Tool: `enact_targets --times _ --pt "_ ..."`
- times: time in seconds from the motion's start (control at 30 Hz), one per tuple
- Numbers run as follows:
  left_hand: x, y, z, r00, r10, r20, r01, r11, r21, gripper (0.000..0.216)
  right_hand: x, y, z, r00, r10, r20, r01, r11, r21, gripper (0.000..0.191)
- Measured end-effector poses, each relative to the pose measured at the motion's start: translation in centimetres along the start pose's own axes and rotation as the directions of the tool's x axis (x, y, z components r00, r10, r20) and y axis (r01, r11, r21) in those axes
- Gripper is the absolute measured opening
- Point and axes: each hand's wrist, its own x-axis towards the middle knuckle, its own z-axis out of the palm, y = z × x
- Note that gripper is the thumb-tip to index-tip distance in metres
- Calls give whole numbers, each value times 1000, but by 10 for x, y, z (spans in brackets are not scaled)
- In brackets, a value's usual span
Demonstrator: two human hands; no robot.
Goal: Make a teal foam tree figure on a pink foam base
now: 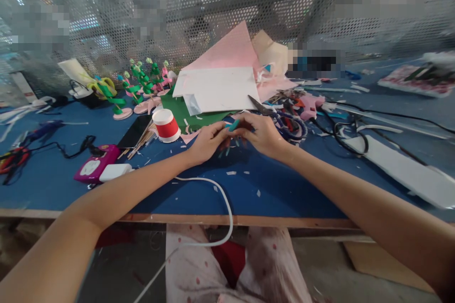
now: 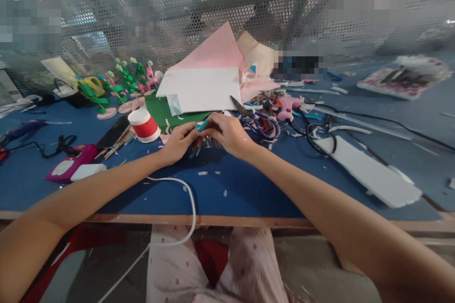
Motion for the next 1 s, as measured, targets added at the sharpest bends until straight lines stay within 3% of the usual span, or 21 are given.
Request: enact_targets --times 0.13,0.27,0.43,0.6,0.7,1.0 --pt "0 0 1 1000 -6 6 6 1000 -5 37 1 0 3 1000 1 12 -2 998 58 46" --pt "-2 2 1 1000 7 10 -7 1000 16 36 0 -4 6 999 38 20 -42 974 221 57" --pt "-2 2 1 999 -22 48 20 999 34 37 1 -8 9 987 159 8 -155 944 293 54" --pt "0 1 0 994 -13 105 6 997 72 45 3 -7 8 972 216 94 -236 874 425 54" --pt "1 2 0 992 -24 121 19 999 44 50 2 -8 8 971 186 152 -235 871 432 51" --pt "0 1 2 997 -18 73 24 996 -85 51 -1 -12 13 979 161 128 -198 903 381 46"
